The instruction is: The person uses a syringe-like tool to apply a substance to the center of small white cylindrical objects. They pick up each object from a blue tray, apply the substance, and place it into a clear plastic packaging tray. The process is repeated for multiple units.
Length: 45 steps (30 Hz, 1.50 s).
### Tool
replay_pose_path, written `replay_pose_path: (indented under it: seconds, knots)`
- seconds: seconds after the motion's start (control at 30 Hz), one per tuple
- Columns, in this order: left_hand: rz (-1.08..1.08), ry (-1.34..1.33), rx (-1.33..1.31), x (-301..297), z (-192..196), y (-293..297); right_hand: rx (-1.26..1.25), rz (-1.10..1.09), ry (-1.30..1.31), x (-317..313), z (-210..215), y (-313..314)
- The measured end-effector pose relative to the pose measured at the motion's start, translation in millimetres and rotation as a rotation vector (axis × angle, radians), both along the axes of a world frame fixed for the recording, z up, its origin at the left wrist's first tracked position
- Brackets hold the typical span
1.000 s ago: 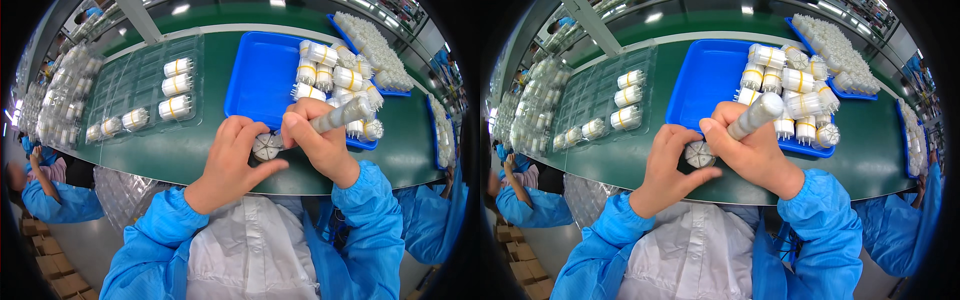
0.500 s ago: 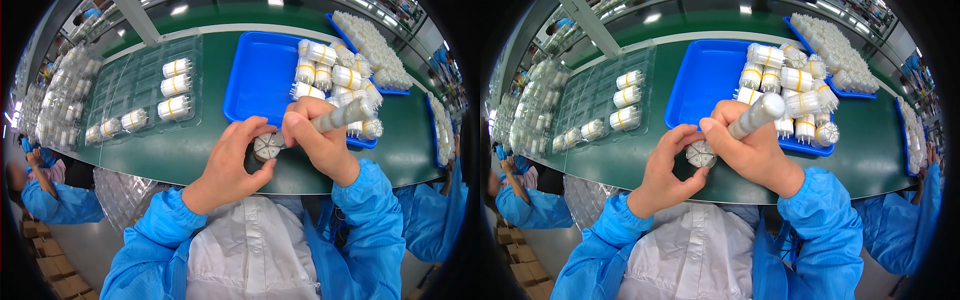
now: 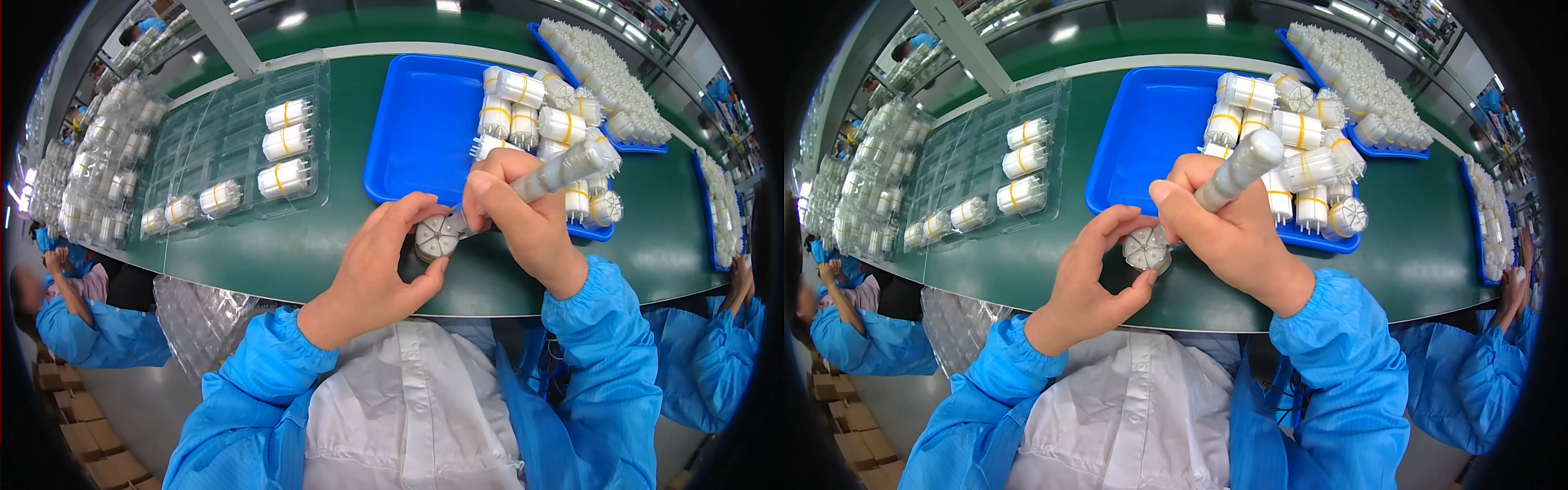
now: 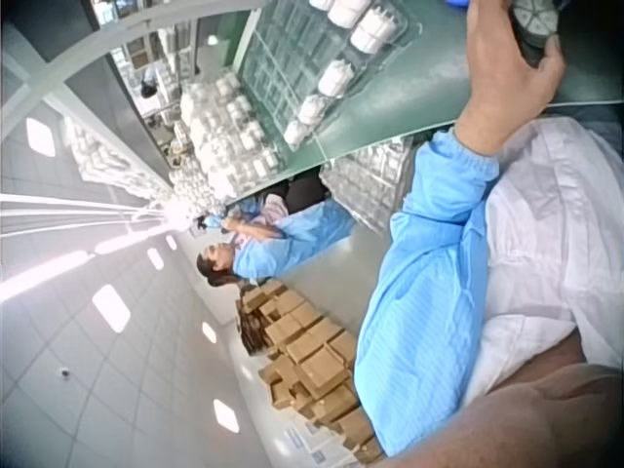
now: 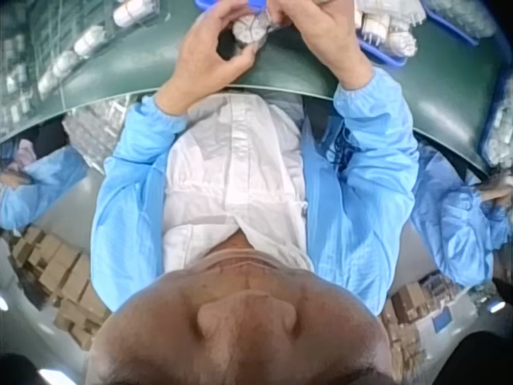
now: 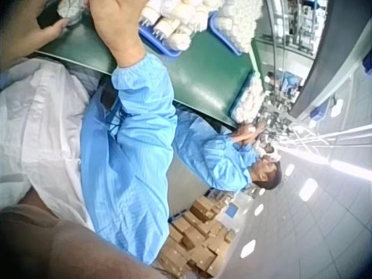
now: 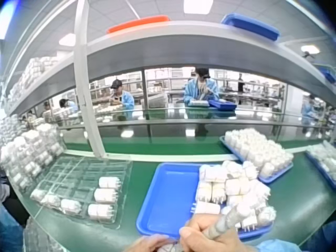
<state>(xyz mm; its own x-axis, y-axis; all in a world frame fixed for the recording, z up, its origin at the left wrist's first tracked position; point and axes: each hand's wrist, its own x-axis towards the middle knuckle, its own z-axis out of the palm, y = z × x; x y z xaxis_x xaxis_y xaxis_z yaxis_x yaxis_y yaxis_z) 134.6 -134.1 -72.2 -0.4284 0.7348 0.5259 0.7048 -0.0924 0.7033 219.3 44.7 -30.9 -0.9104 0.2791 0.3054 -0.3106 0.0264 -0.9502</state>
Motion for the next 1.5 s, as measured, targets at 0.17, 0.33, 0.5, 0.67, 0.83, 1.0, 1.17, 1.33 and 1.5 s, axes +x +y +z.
replay_pose_path:
  seconds: [0.17,0.33,0.5,0.67,0.83,1.0,1.17,1.33,1.5]
  knots:
    - [0.079,0.126,-0.137,-2,8,-1,0.066,-0.004,-0.021,1,-4,-2]
    - [0.067,0.052,-0.078,-1,1,-3,-0.084,-0.003,-0.045,4,10,1]
    - [-0.01,0.01,0.006,-1,-2,-1,0.002,0.015,-0.008,2,7,4]
    - [0.005,-0.037,-0.051,0,10,-1,0.072,0.012,-0.003,0,-3,1]
    - [0.064,0.088,-0.128,1,13,-6,0.009,-0.001,0.007,2,-1,-1]
    - [0.327,0.233,-0.182,-21,23,-37,-0.007,-0.201,0.117,7,20,16]
    - [0.519,0.424,-0.255,-28,31,-46,-0.061,-0.358,0.269,6,37,40]
    - [0.315,0.599,-0.038,-8,55,15,-0.137,-0.415,0.355,1,37,55]
    - [0.058,0.684,-0.189,-12,38,95,-0.232,-0.421,0.311,-4,33,58]
